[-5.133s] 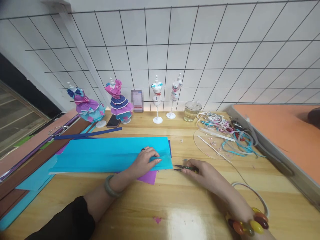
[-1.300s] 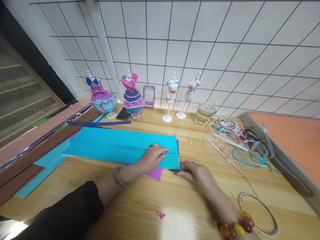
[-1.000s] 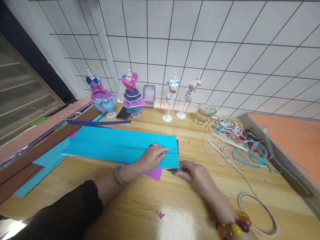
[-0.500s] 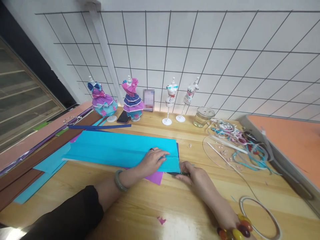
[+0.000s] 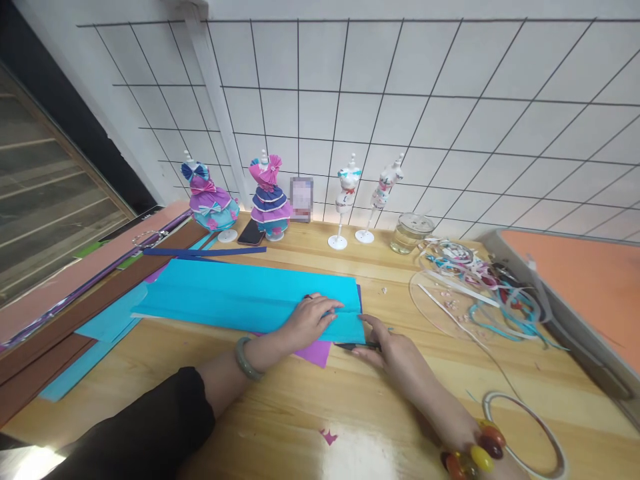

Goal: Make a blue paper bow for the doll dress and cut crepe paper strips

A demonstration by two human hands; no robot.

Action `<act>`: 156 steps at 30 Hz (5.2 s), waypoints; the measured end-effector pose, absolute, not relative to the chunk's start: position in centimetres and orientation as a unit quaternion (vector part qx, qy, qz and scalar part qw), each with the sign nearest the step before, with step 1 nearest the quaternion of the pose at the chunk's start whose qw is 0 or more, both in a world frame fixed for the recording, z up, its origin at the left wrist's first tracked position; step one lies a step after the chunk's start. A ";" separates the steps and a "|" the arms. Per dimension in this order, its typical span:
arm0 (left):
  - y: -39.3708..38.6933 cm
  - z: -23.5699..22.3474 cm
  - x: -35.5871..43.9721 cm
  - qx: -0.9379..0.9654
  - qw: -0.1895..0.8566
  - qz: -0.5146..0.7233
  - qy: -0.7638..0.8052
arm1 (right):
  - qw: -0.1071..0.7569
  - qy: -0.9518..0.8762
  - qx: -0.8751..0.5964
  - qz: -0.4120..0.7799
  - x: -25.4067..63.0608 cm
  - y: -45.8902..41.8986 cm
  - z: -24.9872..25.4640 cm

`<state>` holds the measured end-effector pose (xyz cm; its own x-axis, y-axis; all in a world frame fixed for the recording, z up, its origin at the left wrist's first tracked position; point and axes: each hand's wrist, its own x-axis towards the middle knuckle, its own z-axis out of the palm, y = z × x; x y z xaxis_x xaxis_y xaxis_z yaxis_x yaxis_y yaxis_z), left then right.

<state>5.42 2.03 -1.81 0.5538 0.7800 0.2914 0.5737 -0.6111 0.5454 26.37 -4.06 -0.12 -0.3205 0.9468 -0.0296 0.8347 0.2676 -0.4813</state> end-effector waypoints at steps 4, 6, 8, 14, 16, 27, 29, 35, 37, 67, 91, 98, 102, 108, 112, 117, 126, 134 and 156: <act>2.1 -2.0 5.4 0.858 0.198 0.269 0.390 | 0.118 -0.787 -0.572 0.199 26.0 -4.0 -0.2; 2.1 -2.0 5.4 0.858 0.199 0.271 0.388 | 0.116 -0.789 -0.571 0.194 25.9 -4.0 -0.4; 2.1 -1.9 5.4 0.858 0.201 0.271 0.388 | 0.115 -0.793 -0.567 0.189 25.8 -4.1 -0.5; 2.1 -1.7 5.4 0.855 0.208 0.270 0.390 | 0.119 -0.792 -0.570 0.182 25.7 -4.2 -0.8; 2.1 -1.7 5.4 0.854 0.213 0.271 0.390 | 0.121 -0.790 -0.574 0.176 25.8 -4.2 -0.8; 2.2 -1.6 5.4 0.849 0.224 0.280 0.388 | 0.129 -0.794 -0.568 0.174 25.8 -4.4 -0.8; 2.2 -1.7 5.4 0.848 0.224 0.283 0.388 | 0.122 -0.794 -0.570 0.172 25.7 -4.3 -1.0; 2.2 -1.7 5.4 0.845 0.233 0.287 0.386 | 0.112 -0.796 -0.573 0.161 25.4 -4.1 -1.2; 2.1 -1.6 5.4 0.845 0.236 0.285 0.387 | 0.113 -0.797 -0.574 0.149 25.4 -4.2 -1.2; 2.2 -1.6 5.3 0.850 0.223 0.278 0.387 | 0.098 -0.827 -0.547 0.087 24.6 -4.2 -0.8; 2.2 -1.5 5.4 0.842 0.239 0.288 0.389 | 0.098 -0.833 -0.542 0.063 23.5 -4.1 -0.9; 2.2 -1.7 5.4 0.844 0.224 0.293 0.389 | 0.085 -0.838 -0.534 0.069 22.8 -3.8 -0.8; 2.3 -2.4 5.3 0.844 0.219 0.302 0.385 | 0.091 -0.840 -0.529 0.072 23.0 -3.9 -0.8; 2.4 -2.9 5.4 0.846 0.217 0.313 0.373 | 0.087 -0.845 -0.526 0.035 22.8 -3.9 -0.9; 2.4 -2.6 5.4 0.842 0.222 0.307 0.383 | 0.090 -0.852 -0.515 0.022 22.5 -3.8 -1.0; 2.3 -2.2 5.3 0.844 0.228 0.292 0.387 | 0.098 -0.858 -0.505 0.013 22.3 -3.8 -0.9; 2.3 -1.6 5.2 0.846 0.242 0.279 0.384 | 0.086 -0.840 -0.534 0.032 22.5 -4.2 -0.9; 3.6 0.3 2.2 0.902 0.236 0.204 0.299 | 0.072 -0.819 -0.563 0.086 22.6 -4.9 -0.5; 3.7 -2.1 -3.0 0.949 0.094 0.177 0.243 | 0.057 -0.830 -0.545 0.104 21.2 -4.5 0.1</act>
